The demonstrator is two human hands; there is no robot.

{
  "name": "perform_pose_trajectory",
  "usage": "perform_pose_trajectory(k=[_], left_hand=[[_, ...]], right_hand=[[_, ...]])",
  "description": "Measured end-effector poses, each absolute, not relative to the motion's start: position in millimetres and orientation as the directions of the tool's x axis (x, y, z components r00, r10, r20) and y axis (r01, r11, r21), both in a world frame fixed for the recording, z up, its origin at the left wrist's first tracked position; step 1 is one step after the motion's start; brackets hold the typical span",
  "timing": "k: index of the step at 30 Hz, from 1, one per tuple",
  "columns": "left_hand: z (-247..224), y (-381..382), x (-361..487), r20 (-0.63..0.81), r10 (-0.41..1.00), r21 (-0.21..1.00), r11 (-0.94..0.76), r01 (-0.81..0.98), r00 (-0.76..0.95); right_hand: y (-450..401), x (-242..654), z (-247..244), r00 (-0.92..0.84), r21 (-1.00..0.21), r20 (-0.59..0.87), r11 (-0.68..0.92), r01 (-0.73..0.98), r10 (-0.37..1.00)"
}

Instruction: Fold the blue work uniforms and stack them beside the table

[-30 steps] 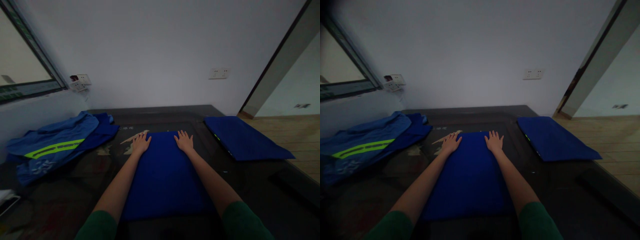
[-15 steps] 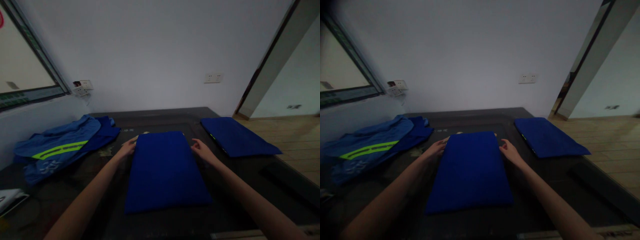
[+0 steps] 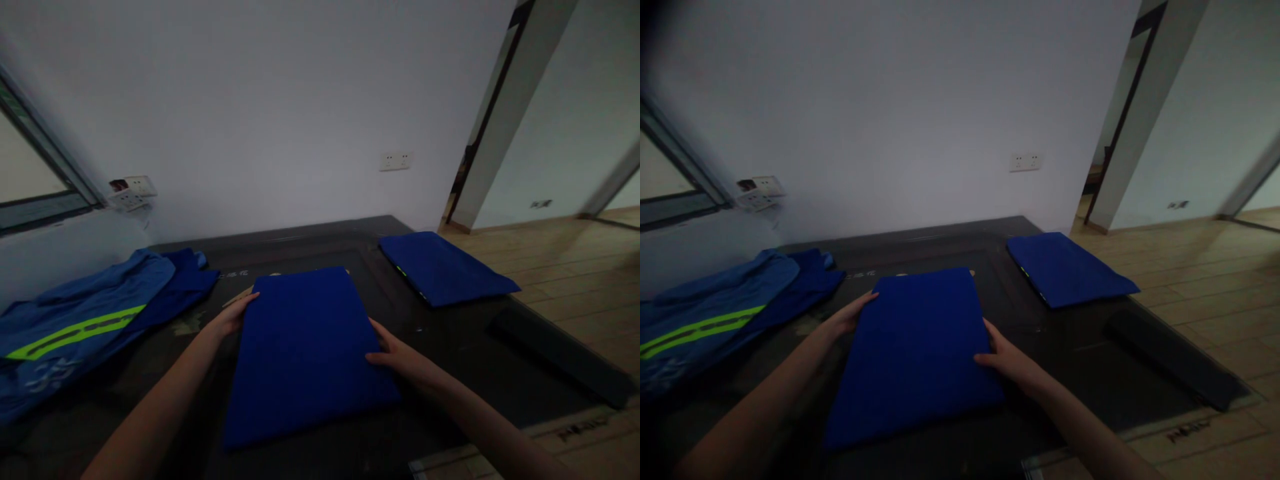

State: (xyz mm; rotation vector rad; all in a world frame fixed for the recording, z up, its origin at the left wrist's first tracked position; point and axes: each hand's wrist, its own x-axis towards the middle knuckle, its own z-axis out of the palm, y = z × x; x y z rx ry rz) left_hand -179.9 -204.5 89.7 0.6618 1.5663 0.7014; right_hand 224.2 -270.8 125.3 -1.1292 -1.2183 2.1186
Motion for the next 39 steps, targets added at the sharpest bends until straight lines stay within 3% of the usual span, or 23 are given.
perform_pose_trajectory(k=[3,5,11,15,25,29,34,39], left_hand=[[93,-196,-172,-0.677,0.727,0.735,0.664,-0.139,-0.11],[100,-188,-160,-0.643,0.755,0.765,0.625,-0.154,-0.129],[141,-144,-86,-0.426,0.893,0.905,0.419,-0.073,-0.144],[167,-96,-20,-0.288,0.951,0.948,0.266,-0.176,-0.113],[189,33,149,-0.149,0.98,0.81,0.199,-0.552,0.135],[162,57,198,-0.243,0.962,0.844,0.273,-0.462,0.125],[83,45,218,-0.408,0.911,0.881,0.411,-0.233,0.065],[34,38,213,-0.418,0.906,0.902,0.422,-0.087,0.063]], right_hand=[[-273,226,120,-0.626,-0.896,-0.315,-0.441,-0.052,0.714],[-266,230,118,-0.602,-0.929,-0.251,-0.363,-0.069,0.758],[-205,281,144,-0.449,-0.979,-0.202,-0.174,0.104,0.87],[-156,342,177,-0.313,-0.968,-0.211,-0.153,0.2,0.926],[-61,508,238,0.0,-0.948,-0.086,-0.082,0.307,0.996],[-51,555,223,0.114,-0.935,-0.031,-0.07,0.348,0.993],[-69,582,142,0.243,-0.867,-0.199,-0.286,0.407,0.949],[-84,595,99,0.329,-0.865,-0.206,-0.328,0.38,0.922]])
